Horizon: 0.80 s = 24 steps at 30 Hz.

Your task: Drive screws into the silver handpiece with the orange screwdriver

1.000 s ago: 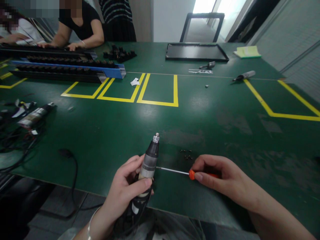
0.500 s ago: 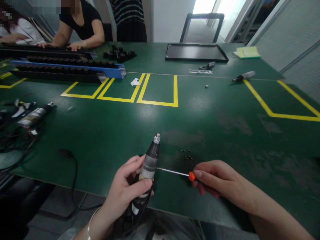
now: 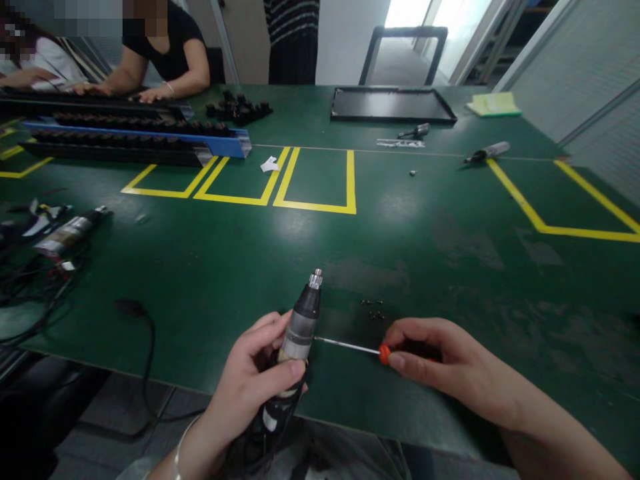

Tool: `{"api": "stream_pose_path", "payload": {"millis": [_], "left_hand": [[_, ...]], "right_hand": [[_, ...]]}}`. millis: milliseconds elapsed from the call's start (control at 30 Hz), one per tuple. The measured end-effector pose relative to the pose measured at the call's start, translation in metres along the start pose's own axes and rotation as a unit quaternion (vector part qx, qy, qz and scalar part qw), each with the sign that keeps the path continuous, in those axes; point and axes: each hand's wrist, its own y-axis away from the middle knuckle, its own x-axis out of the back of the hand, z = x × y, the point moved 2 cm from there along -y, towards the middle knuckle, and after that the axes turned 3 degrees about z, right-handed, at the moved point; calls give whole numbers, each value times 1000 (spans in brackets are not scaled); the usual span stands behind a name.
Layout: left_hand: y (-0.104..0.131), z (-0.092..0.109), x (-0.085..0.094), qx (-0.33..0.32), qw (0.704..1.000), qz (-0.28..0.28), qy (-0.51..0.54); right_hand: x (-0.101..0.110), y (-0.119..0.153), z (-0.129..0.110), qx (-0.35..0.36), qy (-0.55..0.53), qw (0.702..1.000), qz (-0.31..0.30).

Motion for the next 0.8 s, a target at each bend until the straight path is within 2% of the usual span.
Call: {"api": "stream_pose_path", "payload": {"millis": [333, 433, 533, 800], "left_hand": [[1, 0, 0, 0, 1000, 10, 5], [1, 0, 0, 0, 1000, 12, -3], [1, -1, 0, 1, 1000, 11, -5], [1, -5, 2, -4, 1000, 21, 1]], "right_hand": [[0, 0, 0, -7, -1, 1000, 10], [0, 0, 0, 12, 13, 1000, 10], [2, 0, 2, 32, 14, 999, 23], [3, 2, 0, 31, -9, 998, 51]]}}
